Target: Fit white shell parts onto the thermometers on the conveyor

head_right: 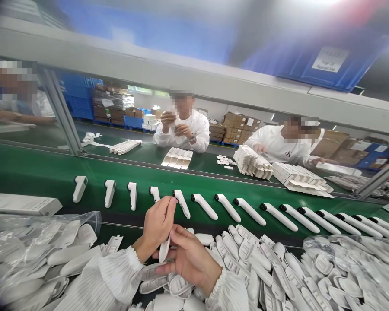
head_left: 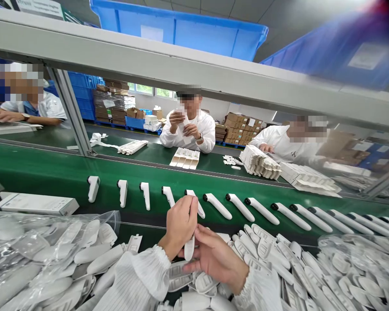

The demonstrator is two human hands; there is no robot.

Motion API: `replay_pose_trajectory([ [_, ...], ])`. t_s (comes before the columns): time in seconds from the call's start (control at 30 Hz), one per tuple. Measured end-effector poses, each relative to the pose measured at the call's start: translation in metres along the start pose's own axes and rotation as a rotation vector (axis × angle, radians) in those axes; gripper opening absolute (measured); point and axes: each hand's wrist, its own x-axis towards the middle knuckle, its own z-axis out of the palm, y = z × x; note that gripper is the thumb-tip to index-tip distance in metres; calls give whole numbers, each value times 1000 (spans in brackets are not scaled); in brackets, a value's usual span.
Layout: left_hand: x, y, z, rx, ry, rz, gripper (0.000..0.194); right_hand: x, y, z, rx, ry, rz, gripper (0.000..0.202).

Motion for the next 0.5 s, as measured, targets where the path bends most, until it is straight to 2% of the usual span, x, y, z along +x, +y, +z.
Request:
replay_pose_trajectory([
  [0.07, 2, -1, 1, 27, -59, -20, 38, 1, -4, -9, -22, 22, -36, 38],
  [0.1, 2, -3, 3, 66, -121, -39, 41, 4, -9, -17, -46, 75, -77, 39],
  [0.2, -7, -8, 17, 200, -346, -64, 45, 18, -35, -47, -224, 381, -215, 40],
  [0.27, -20, -7, 30, 235, -458, -15, 40, 29, -53, -68, -386, 572, -236, 39],
  [0.3, -28, -4, 36, 256, -510, 18, 40, 35, -60, -77, -451, 625, -228, 40],
  [0.4, -46, 10, 46, 387, -688, 98, 44, 49, -66, -94, -703, 608, -237, 39],
  [0.5, -54, 18, 43, 426, -744, 74, 42, 61, -55, -107, -1234, 544, -381, 31],
])
